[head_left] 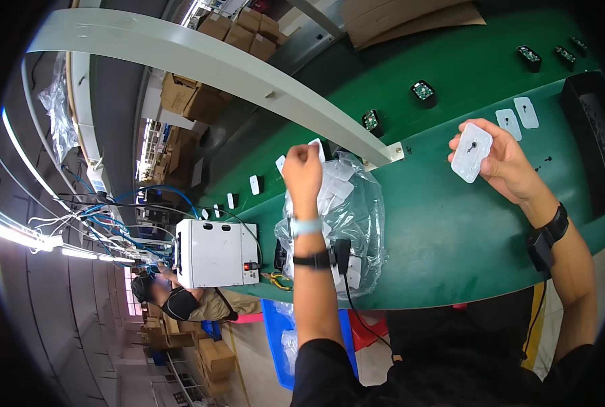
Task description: The person assembles small electronic devices at a workstation. They repeatedly pick up white plastic casings and green circuit boards, insert the boards into the casings, and secure them with small screws. The person handles the components one at a time, placing finished units on the table.
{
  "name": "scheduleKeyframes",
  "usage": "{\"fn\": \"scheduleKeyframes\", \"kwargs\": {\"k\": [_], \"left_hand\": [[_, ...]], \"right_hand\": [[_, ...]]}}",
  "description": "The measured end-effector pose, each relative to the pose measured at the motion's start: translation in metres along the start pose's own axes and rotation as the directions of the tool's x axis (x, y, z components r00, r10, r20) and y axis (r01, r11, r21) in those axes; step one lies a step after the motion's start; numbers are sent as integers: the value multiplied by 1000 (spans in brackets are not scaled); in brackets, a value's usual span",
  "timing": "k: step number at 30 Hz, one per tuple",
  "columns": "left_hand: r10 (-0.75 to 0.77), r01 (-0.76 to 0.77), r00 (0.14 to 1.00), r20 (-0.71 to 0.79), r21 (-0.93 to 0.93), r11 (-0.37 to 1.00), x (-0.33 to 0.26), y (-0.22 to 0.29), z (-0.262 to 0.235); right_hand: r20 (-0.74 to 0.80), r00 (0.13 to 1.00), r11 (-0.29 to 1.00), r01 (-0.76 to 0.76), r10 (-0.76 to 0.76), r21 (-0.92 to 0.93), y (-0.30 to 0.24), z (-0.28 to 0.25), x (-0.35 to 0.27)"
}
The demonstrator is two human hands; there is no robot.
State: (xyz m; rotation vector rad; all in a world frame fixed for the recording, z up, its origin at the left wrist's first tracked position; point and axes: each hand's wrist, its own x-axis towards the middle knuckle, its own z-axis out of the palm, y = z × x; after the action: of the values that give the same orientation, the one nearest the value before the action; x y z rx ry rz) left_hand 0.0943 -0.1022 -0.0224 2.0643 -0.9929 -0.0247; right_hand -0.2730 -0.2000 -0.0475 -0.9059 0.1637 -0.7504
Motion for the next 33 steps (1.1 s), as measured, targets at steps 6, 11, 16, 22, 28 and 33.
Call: {"fn": "scheduleKeyframes", "kwargs": {"k": [6, 11, 16, 22, 28, 33], "left_hand": [[12, -66, 995, 98, 562, 825, 18, -6, 35], [85, -139, 987, 140, 446, 884, 22, -16, 72], [146, -131, 977, -152, 103, 986, 15, -35, 6], [-168, 148, 982, 86, -903, 404, -73, 18, -40], [-142, 471, 879, 456, -876, 102, -175, 56, -29], [-2, 511, 832, 555, -765, 392, -197, 91, -3]], "right_hand": [[58, 998, 1000, -11, 10, 7, 4, -5, 3], [11, 1000, 998, -12, 13, -62, -3, -10, 0], [112, 993, 1000, -19, 19, 1, 9, 1, 7], [45, 999, 998, -24, 27, -54, -5, -6, 0], [95, 993, 997, -58, 63, -55, 3, 0, 1], [107, 992, 995, -50, 60, -92, 3, 1, 0]]}}
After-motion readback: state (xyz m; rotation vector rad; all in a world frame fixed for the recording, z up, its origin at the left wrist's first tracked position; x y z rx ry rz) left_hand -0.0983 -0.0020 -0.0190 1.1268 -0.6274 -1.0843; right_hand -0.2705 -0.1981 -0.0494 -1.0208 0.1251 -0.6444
